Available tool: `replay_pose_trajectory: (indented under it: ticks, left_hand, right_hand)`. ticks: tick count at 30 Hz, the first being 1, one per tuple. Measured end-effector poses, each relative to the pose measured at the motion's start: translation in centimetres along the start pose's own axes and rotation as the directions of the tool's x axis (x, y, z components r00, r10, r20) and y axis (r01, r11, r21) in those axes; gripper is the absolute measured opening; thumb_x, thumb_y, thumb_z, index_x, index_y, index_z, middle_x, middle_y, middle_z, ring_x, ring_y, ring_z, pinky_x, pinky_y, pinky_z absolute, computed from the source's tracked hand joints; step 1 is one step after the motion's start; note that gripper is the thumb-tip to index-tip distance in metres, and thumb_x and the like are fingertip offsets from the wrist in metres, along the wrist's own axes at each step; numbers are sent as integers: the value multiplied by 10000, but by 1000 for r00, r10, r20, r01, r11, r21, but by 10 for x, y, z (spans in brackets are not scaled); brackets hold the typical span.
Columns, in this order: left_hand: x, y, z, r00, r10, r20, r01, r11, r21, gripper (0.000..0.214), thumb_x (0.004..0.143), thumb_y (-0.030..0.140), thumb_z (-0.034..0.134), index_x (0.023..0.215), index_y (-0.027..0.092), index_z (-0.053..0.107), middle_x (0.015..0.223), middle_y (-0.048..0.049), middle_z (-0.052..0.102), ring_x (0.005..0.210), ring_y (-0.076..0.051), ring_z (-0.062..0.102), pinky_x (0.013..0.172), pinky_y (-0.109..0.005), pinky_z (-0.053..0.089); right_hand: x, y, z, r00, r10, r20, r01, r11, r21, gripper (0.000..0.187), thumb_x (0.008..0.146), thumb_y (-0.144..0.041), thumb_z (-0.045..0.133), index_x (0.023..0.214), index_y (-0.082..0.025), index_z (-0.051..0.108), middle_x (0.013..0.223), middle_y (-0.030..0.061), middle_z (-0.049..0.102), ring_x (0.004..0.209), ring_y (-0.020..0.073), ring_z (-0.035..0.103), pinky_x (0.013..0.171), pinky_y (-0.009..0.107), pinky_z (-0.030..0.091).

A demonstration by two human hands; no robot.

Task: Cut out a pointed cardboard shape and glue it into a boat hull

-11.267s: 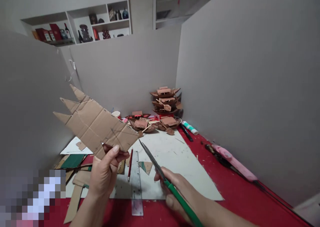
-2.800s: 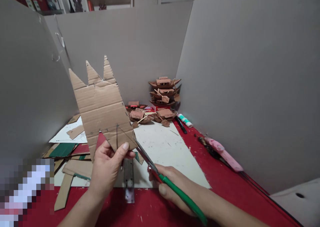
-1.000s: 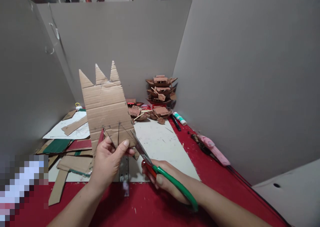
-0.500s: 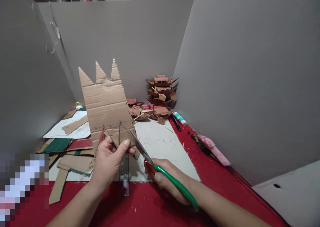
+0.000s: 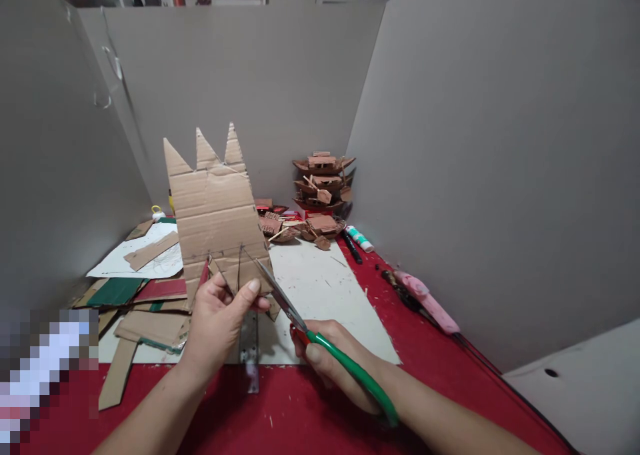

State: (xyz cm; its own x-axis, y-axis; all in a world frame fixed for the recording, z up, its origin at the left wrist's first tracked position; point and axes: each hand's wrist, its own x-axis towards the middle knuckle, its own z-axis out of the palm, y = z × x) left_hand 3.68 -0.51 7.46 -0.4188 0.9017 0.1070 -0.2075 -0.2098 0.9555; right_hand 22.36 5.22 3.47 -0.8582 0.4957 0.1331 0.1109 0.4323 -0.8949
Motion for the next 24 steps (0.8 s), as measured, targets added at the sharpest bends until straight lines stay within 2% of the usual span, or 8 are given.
replay_pose_trajectory:
  ticks: [12, 16, 19, 24]
  left_hand:
    - [1, 3, -1, 1000, 4, -4, -4, 999, 34, 280, 656, 318, 817, 795, 134, 657, 706, -12, 714, 531, -125, 661, 541, -225, 549]
    - [1, 1, -2, 1000, 16, -11, -16, 1000, 17, 292, 719, 384, 762, 856, 143, 669, 755, -19, 722, 532, -125, 658, 546, -236, 545]
    - [1, -1, -3, 999, 46, -16, -45, 998, 42, 282, 751, 405, 728, 866, 155, 665, 764, -13, 721, 513, -108, 633, 540, -228, 531]
    - [0, -8, -5, 999, -5, 51, -1, 994, 111, 277, 769, 415, 707, 745, 147, 643, 586, -14, 672, 496, -128, 618, 524, -227, 506]
  right_hand:
    - [-1, 2, 2, 997, 69, -22, -67, 996, 54, 579, 848, -736, 382, 654, -191, 391, 531, -50, 310, 515, 84, 275, 454, 213, 246]
    - [-1, 5, 2, 999, 43, -16, -41, 997, 65, 571, 854, -723, 389, 648, -190, 381, 547, -51, 302, 522, 84, 265, 461, 217, 239]
    - [0, 6, 2, 999, 35, 6, -35, 999, 14, 548, 881, -695, 367, 680, -185, 386, 589, -43, 329, 544, 87, 284, 483, 218, 258]
    - [3, 5, -1, 1000, 1, 2, -1, 991, -131, 541, 907, -677, 311, 768, -171, 443, 706, -5, 453, 639, 117, 387, 597, 242, 348]
